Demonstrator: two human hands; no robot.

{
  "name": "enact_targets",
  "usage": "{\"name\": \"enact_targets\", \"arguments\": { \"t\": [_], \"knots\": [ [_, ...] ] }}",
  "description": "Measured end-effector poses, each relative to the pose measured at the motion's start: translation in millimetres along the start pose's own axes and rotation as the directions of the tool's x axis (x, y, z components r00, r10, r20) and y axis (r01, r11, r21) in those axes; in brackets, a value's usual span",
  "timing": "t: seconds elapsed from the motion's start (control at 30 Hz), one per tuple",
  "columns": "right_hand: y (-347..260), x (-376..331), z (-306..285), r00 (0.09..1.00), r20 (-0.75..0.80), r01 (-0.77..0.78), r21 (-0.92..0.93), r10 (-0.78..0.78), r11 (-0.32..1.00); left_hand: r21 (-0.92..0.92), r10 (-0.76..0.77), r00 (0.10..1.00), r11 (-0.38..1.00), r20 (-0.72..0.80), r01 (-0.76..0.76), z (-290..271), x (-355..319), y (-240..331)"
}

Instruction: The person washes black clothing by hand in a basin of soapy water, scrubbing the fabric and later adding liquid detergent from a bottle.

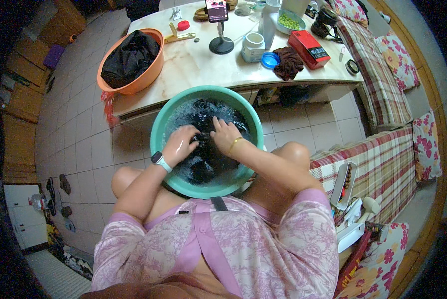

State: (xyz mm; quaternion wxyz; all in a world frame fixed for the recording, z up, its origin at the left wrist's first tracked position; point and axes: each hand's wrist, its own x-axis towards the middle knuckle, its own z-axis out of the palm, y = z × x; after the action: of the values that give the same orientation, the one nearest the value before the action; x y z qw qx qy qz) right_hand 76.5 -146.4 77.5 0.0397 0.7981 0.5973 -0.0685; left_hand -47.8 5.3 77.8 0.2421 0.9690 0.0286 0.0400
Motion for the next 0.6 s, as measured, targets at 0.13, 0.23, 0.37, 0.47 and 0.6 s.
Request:
{"name": "enact_targets", "arguments": {
  "t": [0.13, 0.23, 0.37, 0.47, 0.6],
  "knots": [
    [16, -3, -1, 0.995, -0.016, 0.095, -0.05, -0.096, 0.994, 0.062, 0.192, 0.961, 0.976, 0.199, -0.208, -3, -16, 0],
    [17, 4, 7, 0.958, -0.204, 0.198, -0.049, -0.203, 0.979, 0.143, 0.118, 0.979, 0.979, 0.168, -0.143, 4, -13, 3],
    [9, 13, 13, 0.968, -0.062, 0.249, 0.091, -0.244, 0.964, 0.139, 0.156, 0.97, 0.973, 0.189, -0.183, 21, 0, 3],
    [12, 11, 12, 0.974, 0.019, 0.224, 0.099, -0.227, 0.97, 0.122, 0.128, 0.978, 0.981, 0.166, -0.149, 22, 2, 8],
    [15, 5, 1, 0.982, 0.097, 0.152, 0.109, -0.162, 0.982, 0.083, 0.062, 0.983, 0.994, 0.172, -0.077, 19, 0, 7]
  ]
}}
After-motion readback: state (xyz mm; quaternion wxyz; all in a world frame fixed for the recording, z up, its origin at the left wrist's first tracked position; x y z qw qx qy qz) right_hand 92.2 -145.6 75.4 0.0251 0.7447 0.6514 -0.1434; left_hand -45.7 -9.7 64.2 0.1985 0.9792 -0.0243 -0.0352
